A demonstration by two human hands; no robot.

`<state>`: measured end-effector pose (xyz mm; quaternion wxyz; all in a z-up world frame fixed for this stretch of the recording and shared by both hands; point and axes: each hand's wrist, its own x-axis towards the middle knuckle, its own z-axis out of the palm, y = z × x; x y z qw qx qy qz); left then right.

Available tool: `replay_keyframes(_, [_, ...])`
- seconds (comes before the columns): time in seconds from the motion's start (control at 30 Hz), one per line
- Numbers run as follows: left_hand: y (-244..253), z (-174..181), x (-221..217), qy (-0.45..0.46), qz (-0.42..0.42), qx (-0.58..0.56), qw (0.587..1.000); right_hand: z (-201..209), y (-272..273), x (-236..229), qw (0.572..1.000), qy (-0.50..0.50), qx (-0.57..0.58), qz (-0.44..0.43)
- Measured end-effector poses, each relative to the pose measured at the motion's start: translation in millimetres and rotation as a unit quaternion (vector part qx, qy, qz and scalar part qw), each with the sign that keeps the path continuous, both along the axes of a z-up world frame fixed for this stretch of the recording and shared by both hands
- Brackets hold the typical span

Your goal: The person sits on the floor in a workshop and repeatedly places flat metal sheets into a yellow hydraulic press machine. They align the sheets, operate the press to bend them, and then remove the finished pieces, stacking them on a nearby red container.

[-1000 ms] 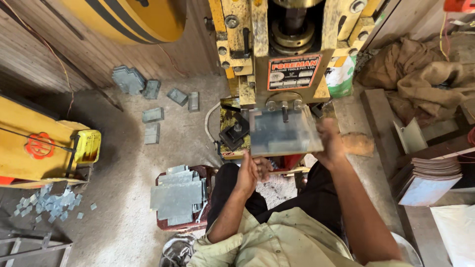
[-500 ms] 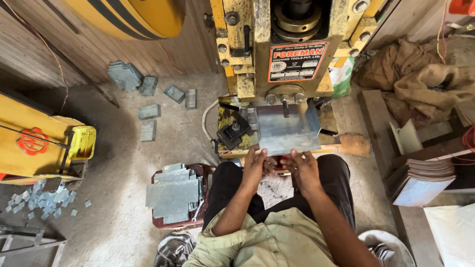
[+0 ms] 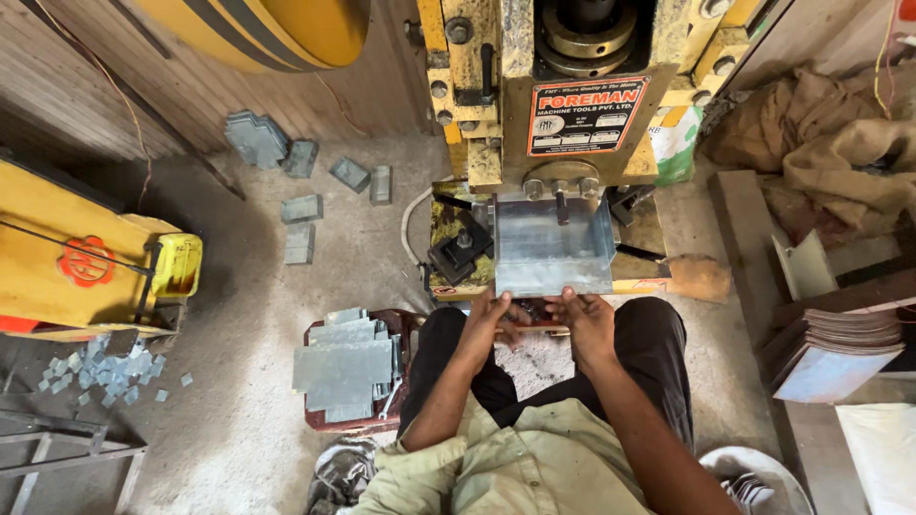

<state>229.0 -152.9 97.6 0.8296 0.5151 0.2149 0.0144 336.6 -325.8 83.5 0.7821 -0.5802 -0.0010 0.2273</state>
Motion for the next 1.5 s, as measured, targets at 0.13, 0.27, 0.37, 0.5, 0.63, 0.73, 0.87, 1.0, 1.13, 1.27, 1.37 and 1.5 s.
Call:
replay_keyframes(0.13, [-8,-1,-27,-0.002,-0.215,0.013,0.977,-16,-2,0,1.0,-0.009,-0.011,-0.023])
replay_keyframes(0.27, [-23,15,-29,-0.014,-0.324,0.056,0.944,-32,-4,3,0.998,-0.026,-0.035,-0.034])
replay_keyframes(0.37, [-28,30,-20,-0.006,-0.308,0.088,0.947,-29,-9,5,0.999,-0.028,-0.018,-0.008])
replay_keyframes(0.5, [-25,33,17,-0.024,-0.195,0.132,0.972,-16,-19,9,0.999,-0.032,0.018,0.009])
replay_keyframes(0.63, [-26,-6,75,0.029,-0.13,0.013,0.991,-18,-32,4,0.999,0.021,0.027,-0.014])
replay_keyframes(0.73, [-43,-19,117,0.011,-0.008,-0.183,0.983,-22,-41,13,0.994,0.082,0.075,-0.001])
replay_keyframes(0.87, [-58,-5,91,0.026,-0.066,-0.27,0.96,-23,-59,28,0.984,0.143,0.109,-0.004])
replay_keyframes(1.0, [-23,26,21,0.034,-0.179,-0.109,0.977,23,-66,35,0.968,0.211,0.134,-0.026])
replay_keyframes(1.13, [0,53,6,-0.033,-0.036,-0.148,0.988,81,-67,42,0.962,0.097,0.216,0.133])
replay_keyframes(1.27, [4,86,-2,-0.03,0.015,-0.191,0.981,78,-45,36,0.996,-0.01,0.082,0.033])
replay_keyframes(1.37, [-15,80,-2,-0.077,0.027,-0.142,0.987,69,-31,24,0.995,0.009,0.103,-0.005])
replay_keyframes(1.5, [-18,46,17,0.0,0.069,0.166,0.984,65,-21,30,0.997,-0.046,0.033,0.061])
